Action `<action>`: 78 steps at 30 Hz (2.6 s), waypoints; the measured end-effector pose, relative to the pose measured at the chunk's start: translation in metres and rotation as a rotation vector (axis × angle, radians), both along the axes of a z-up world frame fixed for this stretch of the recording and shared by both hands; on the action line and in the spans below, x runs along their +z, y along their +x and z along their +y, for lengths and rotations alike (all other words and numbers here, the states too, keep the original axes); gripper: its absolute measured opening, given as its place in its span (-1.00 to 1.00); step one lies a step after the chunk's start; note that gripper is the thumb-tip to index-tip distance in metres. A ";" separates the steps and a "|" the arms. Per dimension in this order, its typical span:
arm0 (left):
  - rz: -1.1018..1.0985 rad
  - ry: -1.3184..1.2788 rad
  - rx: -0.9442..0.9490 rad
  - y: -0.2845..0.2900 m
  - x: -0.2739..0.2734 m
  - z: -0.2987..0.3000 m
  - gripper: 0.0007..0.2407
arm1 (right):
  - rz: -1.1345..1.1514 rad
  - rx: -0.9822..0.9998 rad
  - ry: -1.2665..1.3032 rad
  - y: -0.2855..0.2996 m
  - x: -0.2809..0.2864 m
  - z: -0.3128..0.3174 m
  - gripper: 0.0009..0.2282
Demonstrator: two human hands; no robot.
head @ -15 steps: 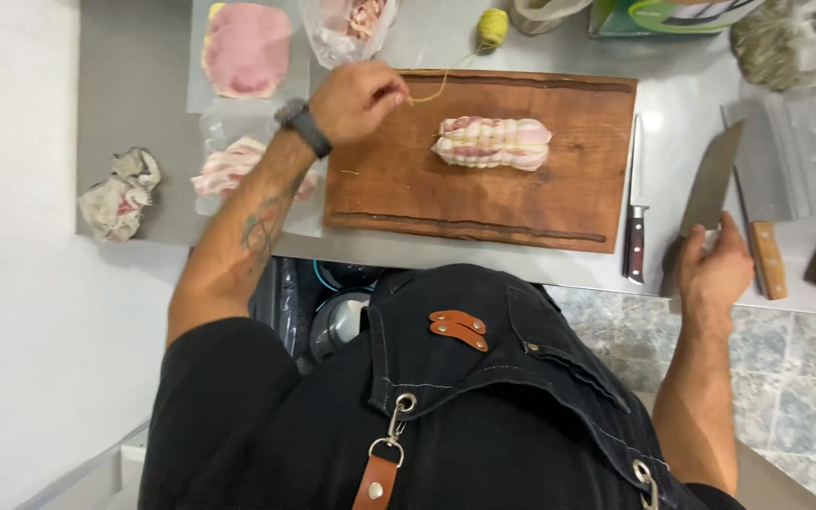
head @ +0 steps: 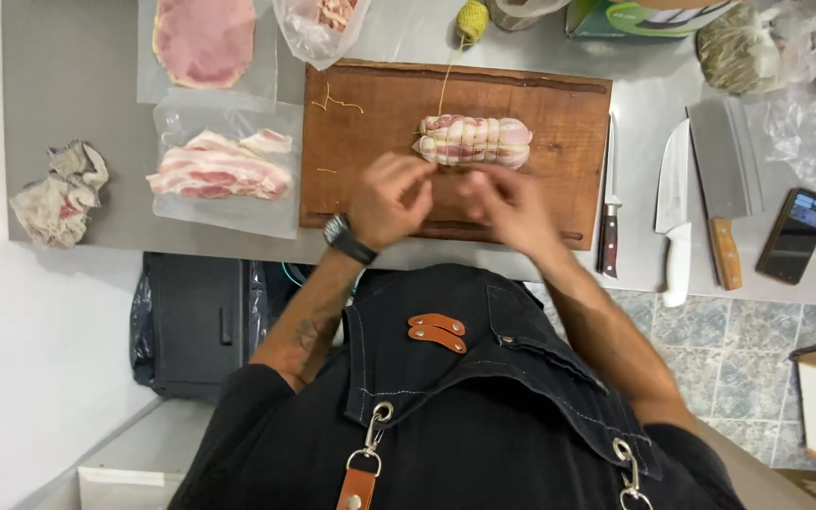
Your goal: Trussing a rolled piece of meat with kitchen twine on a wooden cutting board in a kitchen environment.
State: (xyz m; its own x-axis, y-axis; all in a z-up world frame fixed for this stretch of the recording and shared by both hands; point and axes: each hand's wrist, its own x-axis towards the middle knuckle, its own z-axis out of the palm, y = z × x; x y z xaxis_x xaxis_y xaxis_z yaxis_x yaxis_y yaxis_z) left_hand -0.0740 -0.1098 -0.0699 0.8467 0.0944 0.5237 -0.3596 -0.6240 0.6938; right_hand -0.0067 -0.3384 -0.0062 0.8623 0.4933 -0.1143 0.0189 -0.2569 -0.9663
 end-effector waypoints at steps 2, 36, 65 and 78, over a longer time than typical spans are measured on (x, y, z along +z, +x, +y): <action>0.019 0.129 -0.037 -0.009 0.021 -0.014 -0.79 | 0.137 -0.042 0.064 0.000 -0.012 0.022 -0.72; 1.213 0.626 -0.585 0.289 0.011 -0.070 -0.70 | -0.666 -0.040 -1.094 -0.013 -0.127 -0.051 -0.59; 0.875 0.562 -0.791 0.292 -0.094 -0.041 -0.65 | -0.418 -0.281 -0.692 -0.041 -0.083 -0.019 -0.76; 0.760 0.455 -0.877 0.306 -0.143 -0.026 -0.79 | -0.115 -0.239 -0.639 -0.076 -0.061 -0.041 -0.87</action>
